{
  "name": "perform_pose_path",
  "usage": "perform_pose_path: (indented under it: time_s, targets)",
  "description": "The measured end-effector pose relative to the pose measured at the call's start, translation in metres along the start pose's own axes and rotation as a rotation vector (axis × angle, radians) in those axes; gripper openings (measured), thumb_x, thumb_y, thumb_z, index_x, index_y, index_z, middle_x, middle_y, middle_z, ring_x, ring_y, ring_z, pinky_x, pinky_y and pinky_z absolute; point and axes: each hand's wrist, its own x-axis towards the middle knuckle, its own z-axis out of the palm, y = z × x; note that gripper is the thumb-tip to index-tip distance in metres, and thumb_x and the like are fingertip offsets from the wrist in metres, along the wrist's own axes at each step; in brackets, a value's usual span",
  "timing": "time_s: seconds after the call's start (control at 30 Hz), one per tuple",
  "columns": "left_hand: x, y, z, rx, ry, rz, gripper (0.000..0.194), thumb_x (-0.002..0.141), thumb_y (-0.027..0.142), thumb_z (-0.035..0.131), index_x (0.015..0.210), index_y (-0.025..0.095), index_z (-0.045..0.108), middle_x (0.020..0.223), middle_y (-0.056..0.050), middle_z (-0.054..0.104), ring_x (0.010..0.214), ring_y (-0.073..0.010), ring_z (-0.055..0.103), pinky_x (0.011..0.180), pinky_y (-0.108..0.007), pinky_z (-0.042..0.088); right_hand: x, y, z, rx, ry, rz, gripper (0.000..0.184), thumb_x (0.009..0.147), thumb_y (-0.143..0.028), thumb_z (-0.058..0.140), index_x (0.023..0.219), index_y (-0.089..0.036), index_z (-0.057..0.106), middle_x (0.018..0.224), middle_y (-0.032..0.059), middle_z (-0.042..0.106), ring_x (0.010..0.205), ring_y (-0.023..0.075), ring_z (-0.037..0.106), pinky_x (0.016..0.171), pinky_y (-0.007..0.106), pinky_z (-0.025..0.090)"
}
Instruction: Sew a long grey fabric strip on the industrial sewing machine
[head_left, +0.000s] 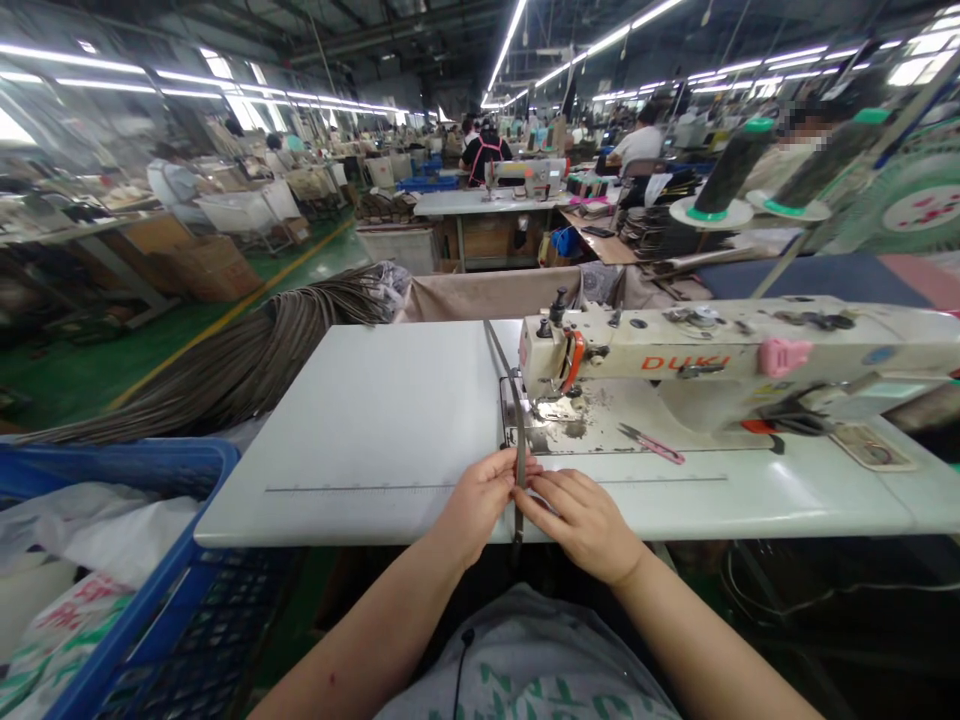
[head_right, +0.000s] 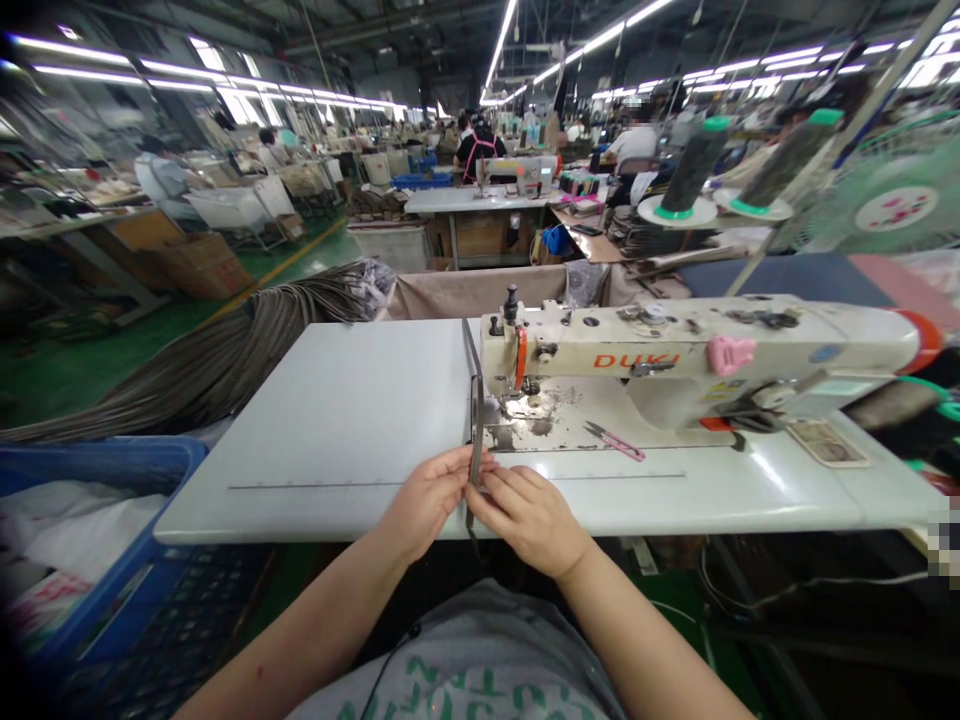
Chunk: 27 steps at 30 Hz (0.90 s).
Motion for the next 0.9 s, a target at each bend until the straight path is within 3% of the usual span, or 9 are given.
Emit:
perform_pose_path:
  time_s: [0.1,0.27,0.37,0.43,0.5,0.63,0.73,0.83,0.9]
  targets:
    - [0.000,0.005,-0.001,0.031,-0.016,-0.036,0.027,0.075,0.017,0.075,0.101,0.014,0.078,0.111,-0.013,0.076,0.116,-0.0274,0.068,0.108,-0.040,0.047,0.001,0.005,0.003,0.017,0.000,0.011,0.037,0.107,-0.011,0.044,0.137,-0.014,0.065,0.112,0.0159,0.079,0.103,0.0278,0.072,0.085,0.044,0.061]
    - [0.000,0.006,0.002,-0.147,0.010,-0.038,0.042,0.063,0.007,0.067,0.103,0.011,0.078,0.112,-0.016,0.076,0.117,-0.0276,0.067,0.111,-0.040,0.046,0.001,0.007,0.008,0.044,-0.001,0.001,0.040,0.106,-0.008,0.044,0.141,-0.012,0.063,0.120,0.0178,0.077,0.122,0.0298,0.068,0.092,0.044,0.063]
    - [0.001,0.002,0.002,-0.073,-0.036,-0.035,0.043,0.064,0.009,0.065,0.105,0.013,0.077,0.118,-0.016,0.075,0.120,-0.0289,0.067,0.111,-0.042,0.047,0.001,0.008,0.007,0.062,0.010,0.004,0.038,0.107,-0.012,0.046,0.141,-0.013,0.062,0.123,0.0167,0.077,0.122,0.0285,0.069,0.094,0.044,0.063]
    - [0.005,0.000,-0.005,0.084,-0.039,0.000,0.042,0.068,0.012,0.066,0.109,0.014,0.076,0.119,-0.015,0.075,0.118,-0.0290,0.069,0.112,-0.044,0.048,0.002,0.010,0.006,0.066,0.023,0.034,0.035,0.108,-0.015,0.050,0.140,-0.014,0.062,0.125,0.0158,0.077,0.118,0.0270,0.071,0.095,0.043,0.063]
    - [0.010,0.002,-0.020,0.303,0.040,0.102,0.044,0.072,0.013,0.065,0.115,0.014,0.073,0.120,-0.015,0.075,0.115,-0.0282,0.071,0.113,-0.046,0.049,0.001,0.014,0.004,0.053,0.036,0.091,0.034,0.107,-0.017,0.055,0.141,-0.014,0.061,0.128,0.0174,0.076,0.117,0.0272,0.071,0.098,0.043,0.063]
    - [0.016,0.023,-0.067,0.808,0.302,0.355,0.053,0.078,0.008,0.051,0.129,0.013,0.064,0.128,-0.017,0.070,0.120,-0.0269,0.070,0.113,-0.048,0.050,-0.003,0.026,0.003,0.022,0.032,0.180,0.037,0.106,-0.017,0.058,0.142,-0.012,0.060,0.133,0.0206,0.073,0.123,0.0297,0.069,0.101,0.046,0.062]
    - [0.011,0.041,-0.091,1.320,0.505,0.340,0.049,0.088,0.011,0.048,0.135,0.008,0.059,0.139,-0.024,0.062,0.132,-0.0330,0.061,0.118,-0.053,0.044,-0.008,0.033,0.005,0.014,-0.014,0.188,0.035,0.107,-0.019,0.055,0.141,-0.014,0.062,0.134,0.0184,0.073,0.124,0.0286,0.069,0.103,0.045,0.062]
    - [0.003,0.041,-0.091,1.736,0.582,0.238,0.050,0.092,0.016,0.054,0.141,0.005,0.054,0.157,-0.029,0.044,0.149,-0.0456,0.038,0.120,-0.067,0.030,-0.011,0.037,0.009,0.006,-0.063,0.181,0.032,0.109,-0.020,0.052,0.138,-0.014,0.065,0.132,0.0169,0.074,0.121,0.0283,0.070,0.102,0.044,0.062]
    - [0.002,0.028,-0.080,1.828,0.460,0.243,0.047,0.095,0.018,0.054,0.141,0.009,0.056,0.159,-0.026,0.043,0.152,-0.0462,0.033,0.122,-0.070,0.023,-0.013,0.039,0.013,-0.004,-0.079,0.196,0.032,0.108,-0.020,0.053,0.137,-0.014,0.066,0.131,0.0176,0.075,0.119,0.0295,0.071,0.101,0.046,0.062]
